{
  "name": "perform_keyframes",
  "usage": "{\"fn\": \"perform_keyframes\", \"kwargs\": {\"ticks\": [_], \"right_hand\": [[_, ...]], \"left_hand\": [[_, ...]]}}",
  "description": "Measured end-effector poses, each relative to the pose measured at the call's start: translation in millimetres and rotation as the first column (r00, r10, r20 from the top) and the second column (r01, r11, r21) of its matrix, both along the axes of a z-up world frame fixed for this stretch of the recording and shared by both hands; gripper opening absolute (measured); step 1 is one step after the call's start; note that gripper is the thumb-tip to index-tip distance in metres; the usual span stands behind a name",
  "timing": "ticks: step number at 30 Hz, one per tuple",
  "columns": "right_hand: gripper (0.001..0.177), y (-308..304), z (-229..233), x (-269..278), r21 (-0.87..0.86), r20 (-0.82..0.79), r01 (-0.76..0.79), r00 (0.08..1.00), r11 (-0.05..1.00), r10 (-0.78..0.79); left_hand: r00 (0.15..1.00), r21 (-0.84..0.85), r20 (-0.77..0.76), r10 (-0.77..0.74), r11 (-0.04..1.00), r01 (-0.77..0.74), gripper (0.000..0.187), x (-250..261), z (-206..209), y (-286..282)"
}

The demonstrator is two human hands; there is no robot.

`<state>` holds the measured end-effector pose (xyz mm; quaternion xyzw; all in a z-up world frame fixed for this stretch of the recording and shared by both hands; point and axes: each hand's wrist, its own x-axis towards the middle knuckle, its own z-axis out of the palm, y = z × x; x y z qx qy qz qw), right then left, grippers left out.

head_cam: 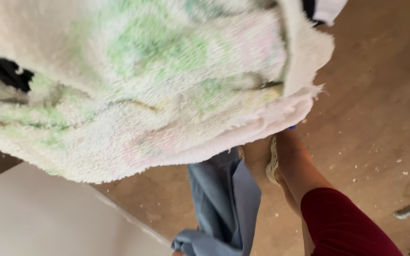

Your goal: The person hangs various pieces of clothing onto a metal drying rack. They pick up items from a pile on the floor, place them on hangers, and hang them on the rack. The person uses different types of hangers, including wooden and plastic ones, for different garments.

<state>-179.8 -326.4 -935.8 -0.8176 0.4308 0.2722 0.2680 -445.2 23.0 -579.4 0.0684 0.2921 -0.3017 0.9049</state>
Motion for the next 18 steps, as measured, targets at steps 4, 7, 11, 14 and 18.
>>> {"fn": "perform_keyframes", "kwargs": {"ticks": [4, 7, 11, 14, 18], "right_hand": [[0.064, -7.0, 48.4, -20.7, -0.016, 0.051, 0.165, 0.985, 0.986, -0.164], [0.059, -33.3, 125.3, 1.7, 0.069, 0.278, 0.302, 0.909, 0.951, -0.309], [0.06, -51.4, 285.6, -44.8, 0.503, 0.658, 0.271, 0.497, 0.821, -0.566], [0.036, -53.0, 421.7, -53.0, 0.478, 0.77, 0.008, 0.478, 0.878, -0.423], [0.037, -0.4, 592.0, 18.5, 0.207, 0.939, -0.291, 0.327, 0.934, -0.107]], "left_hand": [[0.996, -0.04, -0.006, -0.091, 0.995, 0.09, 0.055, 10.1, 41.0, -11.4], [0.988, -0.061, 0.083, -0.132, 0.989, 0.137, 0.057, 43.2, 72.1, -32.1], [0.958, -0.028, 0.208, -0.196, 0.978, 0.206, 0.059, 83.0, 162.2, -42.5], [0.914, 0.052, 0.331, -0.235, 0.972, 0.23, 0.061, 126.4, 221.5, -45.4], [0.9, 0.14, 0.378, -0.216, 0.975, 0.175, 0.063, 132.4, 298.6, -43.9]]}}
